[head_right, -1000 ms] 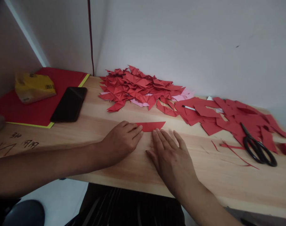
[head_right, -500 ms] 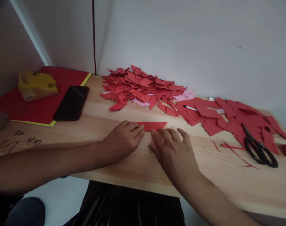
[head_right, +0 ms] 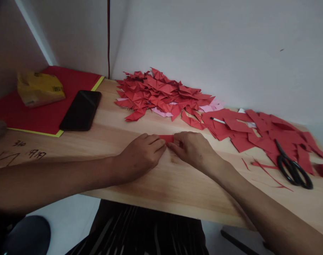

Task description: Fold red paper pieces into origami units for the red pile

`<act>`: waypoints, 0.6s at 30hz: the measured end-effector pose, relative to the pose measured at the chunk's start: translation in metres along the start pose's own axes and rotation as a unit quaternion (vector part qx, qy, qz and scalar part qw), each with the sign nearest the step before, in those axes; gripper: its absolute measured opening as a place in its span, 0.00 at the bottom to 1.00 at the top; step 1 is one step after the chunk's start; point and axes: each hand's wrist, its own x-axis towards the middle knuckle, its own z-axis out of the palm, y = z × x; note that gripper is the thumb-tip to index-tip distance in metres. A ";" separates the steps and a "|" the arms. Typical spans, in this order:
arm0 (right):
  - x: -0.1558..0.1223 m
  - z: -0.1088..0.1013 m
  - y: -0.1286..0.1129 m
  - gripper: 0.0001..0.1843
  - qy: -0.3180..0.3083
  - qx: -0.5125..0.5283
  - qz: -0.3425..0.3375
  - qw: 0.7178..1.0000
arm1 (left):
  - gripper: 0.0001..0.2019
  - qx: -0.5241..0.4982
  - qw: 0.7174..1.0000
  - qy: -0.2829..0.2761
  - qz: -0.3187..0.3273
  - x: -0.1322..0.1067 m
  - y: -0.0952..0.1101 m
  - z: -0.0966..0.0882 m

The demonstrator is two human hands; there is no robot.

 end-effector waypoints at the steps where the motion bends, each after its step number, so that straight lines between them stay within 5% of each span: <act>1: 0.001 -0.001 0.000 0.20 -0.016 0.001 0.001 1.000 | 0.10 -0.003 1.000 -0.001 0.000 0.000 0.000 0.000; 8: 0.011 -0.014 0.008 0.22 -0.143 0.013 0.010 0.990 | 0.10 -0.010 1.000 -0.015 -0.007 0.001 0.000 0.000; 18: 0.014 -0.028 0.012 0.25 -0.239 0.019 0.070 0.968 | 0.09 -0.005 1.000 -0.022 -0.003 0.002 0.000 -0.002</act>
